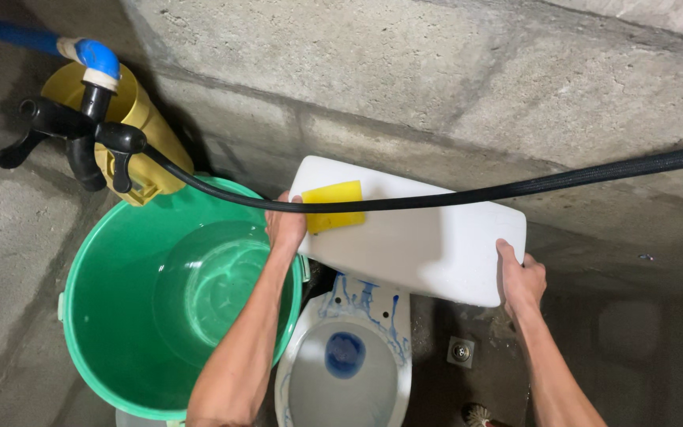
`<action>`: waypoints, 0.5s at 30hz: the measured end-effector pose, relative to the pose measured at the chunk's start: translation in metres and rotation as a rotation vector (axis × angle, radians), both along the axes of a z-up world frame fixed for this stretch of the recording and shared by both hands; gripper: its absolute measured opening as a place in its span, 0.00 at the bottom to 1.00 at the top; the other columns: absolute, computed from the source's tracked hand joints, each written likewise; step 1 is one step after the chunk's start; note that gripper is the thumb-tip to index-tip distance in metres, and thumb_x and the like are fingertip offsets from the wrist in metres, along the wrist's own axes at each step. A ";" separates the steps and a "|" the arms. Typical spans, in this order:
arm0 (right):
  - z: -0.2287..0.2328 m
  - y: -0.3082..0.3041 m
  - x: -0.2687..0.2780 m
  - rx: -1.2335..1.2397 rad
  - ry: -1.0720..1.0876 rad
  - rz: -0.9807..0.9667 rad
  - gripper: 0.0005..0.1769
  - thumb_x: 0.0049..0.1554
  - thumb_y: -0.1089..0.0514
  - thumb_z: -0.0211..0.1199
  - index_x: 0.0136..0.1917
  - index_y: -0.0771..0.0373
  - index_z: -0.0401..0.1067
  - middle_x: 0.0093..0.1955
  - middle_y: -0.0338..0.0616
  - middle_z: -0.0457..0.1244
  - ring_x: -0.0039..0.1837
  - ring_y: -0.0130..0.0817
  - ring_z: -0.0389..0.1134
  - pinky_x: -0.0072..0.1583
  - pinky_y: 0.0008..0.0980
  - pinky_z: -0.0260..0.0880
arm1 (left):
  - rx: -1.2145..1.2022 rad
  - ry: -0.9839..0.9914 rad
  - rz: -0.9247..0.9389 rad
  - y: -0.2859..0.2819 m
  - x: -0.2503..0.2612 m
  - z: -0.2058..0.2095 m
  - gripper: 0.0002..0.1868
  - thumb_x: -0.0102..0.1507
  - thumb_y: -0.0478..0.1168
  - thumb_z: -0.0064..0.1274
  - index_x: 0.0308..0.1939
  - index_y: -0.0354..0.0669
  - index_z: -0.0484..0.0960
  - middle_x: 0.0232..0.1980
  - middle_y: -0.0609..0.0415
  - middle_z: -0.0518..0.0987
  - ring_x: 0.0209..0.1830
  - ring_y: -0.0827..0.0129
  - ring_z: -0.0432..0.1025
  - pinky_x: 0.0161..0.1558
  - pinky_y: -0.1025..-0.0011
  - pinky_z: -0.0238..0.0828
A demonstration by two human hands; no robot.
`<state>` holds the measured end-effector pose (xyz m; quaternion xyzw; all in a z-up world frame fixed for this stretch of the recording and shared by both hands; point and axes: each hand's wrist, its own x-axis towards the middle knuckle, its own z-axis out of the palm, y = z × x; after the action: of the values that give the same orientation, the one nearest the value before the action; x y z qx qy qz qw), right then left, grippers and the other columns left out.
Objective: The person scrubs the inside of a toilet bowl with a brush, moves several bottles of toiletries on a shelf and a window ledge, and then removes the toilet tank lid to scrub it with a sponge.
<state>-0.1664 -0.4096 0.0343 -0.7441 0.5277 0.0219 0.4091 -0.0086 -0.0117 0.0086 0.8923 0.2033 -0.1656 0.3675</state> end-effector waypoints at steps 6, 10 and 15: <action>-0.005 -0.004 -0.004 -0.013 0.030 0.012 0.39 0.52 0.35 0.68 0.60 0.73 0.76 0.63 0.65 0.66 0.62 0.53 0.69 0.64 0.47 0.67 | 0.022 0.000 -0.010 -0.003 0.001 -0.009 0.25 0.68 0.52 0.38 0.66 0.49 0.74 0.66 0.41 0.71 0.72 0.44 0.57 0.68 0.42 0.53; -0.008 -0.008 -0.004 -0.003 0.077 0.026 0.41 0.53 0.34 0.67 0.64 0.72 0.74 0.62 0.64 0.66 0.61 0.54 0.70 0.64 0.47 0.66 | 0.042 -0.006 -0.019 -0.001 0.001 -0.018 0.25 0.69 0.53 0.38 0.65 0.49 0.74 0.66 0.41 0.72 0.73 0.45 0.57 0.68 0.43 0.54; -0.003 -0.006 -0.004 0.019 0.041 0.053 0.43 0.52 0.33 0.67 0.64 0.72 0.73 0.59 0.62 0.69 0.61 0.51 0.71 0.65 0.43 0.67 | -0.037 -0.022 0.001 0.004 -0.002 -0.028 0.26 0.69 0.52 0.40 0.68 0.50 0.74 0.69 0.41 0.72 0.73 0.44 0.59 0.71 0.46 0.56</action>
<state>-0.1707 -0.4157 0.0315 -0.7532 0.5159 0.0529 0.4047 -0.0106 -0.0074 -0.0189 0.8869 0.1968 -0.1593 0.3864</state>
